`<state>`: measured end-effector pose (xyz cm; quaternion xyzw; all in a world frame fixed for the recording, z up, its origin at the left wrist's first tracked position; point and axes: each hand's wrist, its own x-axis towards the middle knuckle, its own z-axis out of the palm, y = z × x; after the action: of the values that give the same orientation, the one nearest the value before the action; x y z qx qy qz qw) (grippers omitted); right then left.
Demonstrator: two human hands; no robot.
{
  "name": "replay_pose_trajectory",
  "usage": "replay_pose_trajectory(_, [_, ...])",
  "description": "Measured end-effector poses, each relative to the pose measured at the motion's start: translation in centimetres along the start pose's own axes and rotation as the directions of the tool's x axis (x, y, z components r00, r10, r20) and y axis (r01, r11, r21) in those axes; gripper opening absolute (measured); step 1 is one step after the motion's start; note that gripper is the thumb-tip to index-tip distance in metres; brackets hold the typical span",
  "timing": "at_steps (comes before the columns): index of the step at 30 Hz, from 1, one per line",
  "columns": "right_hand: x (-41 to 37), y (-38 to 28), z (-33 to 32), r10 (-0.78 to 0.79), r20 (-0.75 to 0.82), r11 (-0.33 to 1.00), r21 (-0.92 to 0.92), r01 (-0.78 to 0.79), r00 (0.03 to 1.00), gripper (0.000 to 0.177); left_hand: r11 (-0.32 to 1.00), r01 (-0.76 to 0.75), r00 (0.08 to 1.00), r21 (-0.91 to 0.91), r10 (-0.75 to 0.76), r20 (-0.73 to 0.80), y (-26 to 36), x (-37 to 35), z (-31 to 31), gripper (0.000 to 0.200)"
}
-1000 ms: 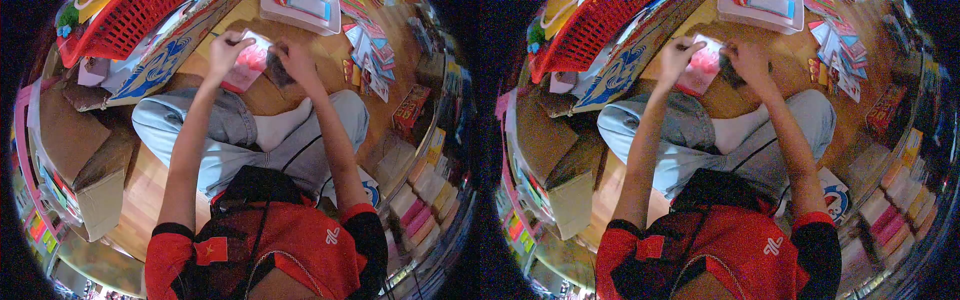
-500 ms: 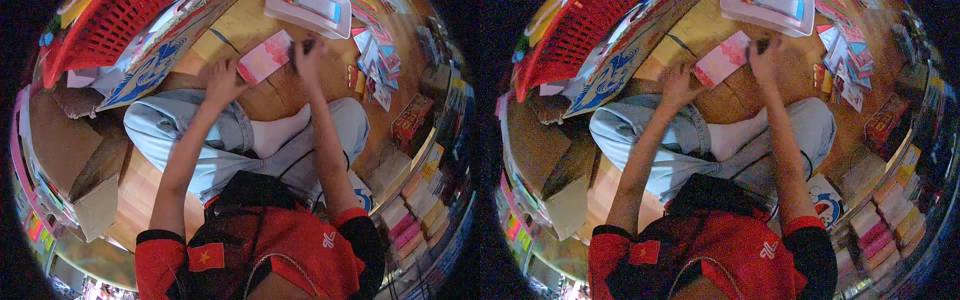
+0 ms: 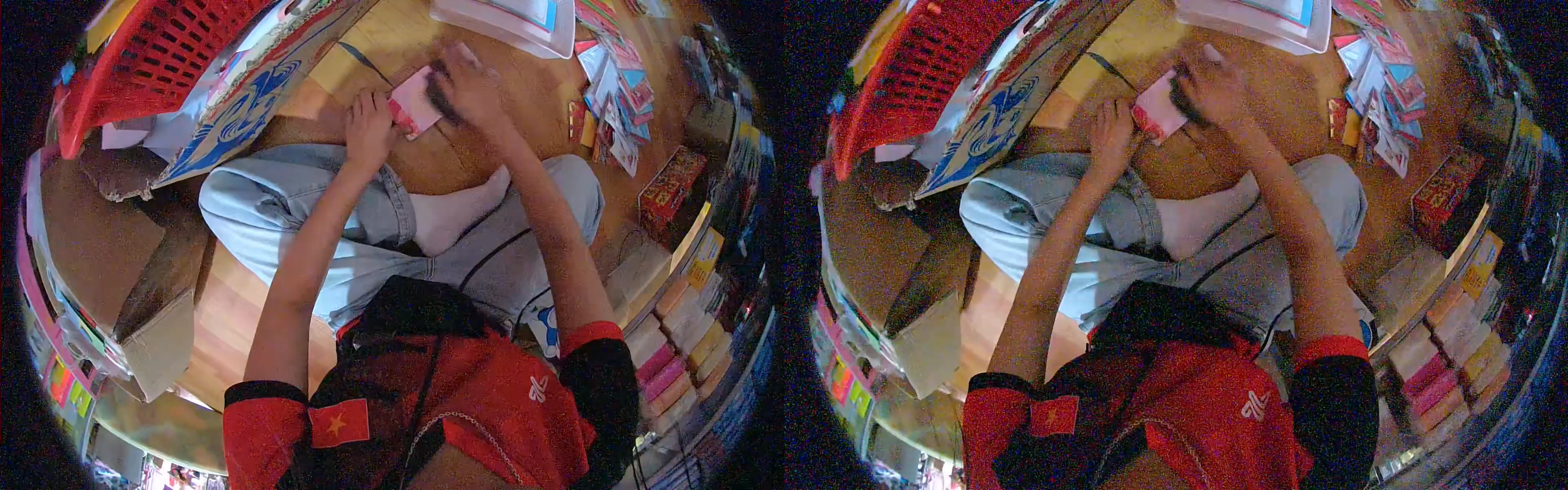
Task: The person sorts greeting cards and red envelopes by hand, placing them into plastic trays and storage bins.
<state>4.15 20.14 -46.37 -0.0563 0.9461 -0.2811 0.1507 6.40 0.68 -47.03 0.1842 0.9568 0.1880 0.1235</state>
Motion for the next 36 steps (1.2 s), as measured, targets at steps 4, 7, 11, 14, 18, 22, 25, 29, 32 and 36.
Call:
replay_pose_trajectory(4, [1.7, 0.6, 3.3, -0.006, -0.533, 0.925, -0.324, -0.197, 0.846, 0.045, 0.999, -0.029, 0.991, 0.036, 0.034, -0.132, -0.1, 0.4, 0.5, 0.061])
replay_pose_trajectory(7, [-0.9, -3.0, 6.7, 0.064, -0.53, 0.958, -0.205, -0.201, 0.846, 0.054, 0.994, -0.031, 0.996, 0.102, 0.039, -0.081, -1.0, 0.3, 1.7, 0.066])
replay_pose_trajectory(11, [-2.1, -3.1, 5.8, -0.074, -0.273, 0.94, -0.34, -0.024, 0.959, 0.064, 0.982, -0.017, 0.982, 0.185, 0.051, -0.18, -0.6, 0.4, 2.0, 0.06])
replay_pose_trajectory(14, [1.4, 1.6, 4.8, -0.112, -0.302, 0.902, -0.431, -0.031, 0.947, 0.064, 0.996, -0.024, 0.982, 0.089, 0.04, -0.186, -0.1, 0.1, 0.8, 0.056])
replay_pose_trajectory(18, [2.5, 0.4, 3.4, 0.164, -0.557, 0.891, -0.271, -0.365, 0.814, 0.06, 0.994, -0.018, 0.984, 0.11, 0.037, -0.173, -0.1, 0.2, 1.0, 0.058])
replay_pose_trajectory(22, [-1.0, -4.2, 8.7, -0.162, -0.381, 0.857, -0.511, -0.062, 0.91, 0.057, 0.99, 0.027, 0.998, 0.141, -0.02, -0.053, -0.7, 0.6, 1.9, 0.064])
replay_pose_trajectory(25, [-1.0, -3.2, 5.4, -0.265, -0.254, 0.898, -0.415, 0.142, 0.93, 0.058, 0.99, 0.014, 0.986, 0.137, 0.008, -0.164, -0.5, -0.1, 1.3, 0.059])
replay_pose_trajectory(29, [2.8, 0.6, 3.2, 0.084, -0.184, 0.931, -0.335, -0.143, 0.979, 0.055, 0.998, 0.032, 0.968, 0.063, -0.015, -0.25, -0.2, -0.5, 0.2, 0.04])
replay_pose_trajectory(32, [2.6, 0.8, 4.8, -0.094, -0.52, 0.889, -0.427, -0.163, 0.849, 0.057, 0.902, 0.198, 0.964, -0.384, -0.249, -0.089, -2.2, 0.9, 0.7, 0.03])
replay_pose_trajectory(36, [-0.7, -3.8, 7.9, -0.209, -0.312, 0.871, -0.49, 0.032, 0.927, 0.057, 0.899, 0.098, 0.96, -0.427, -0.198, -0.198, -4.0, 1.2, 2.4, 0.025])
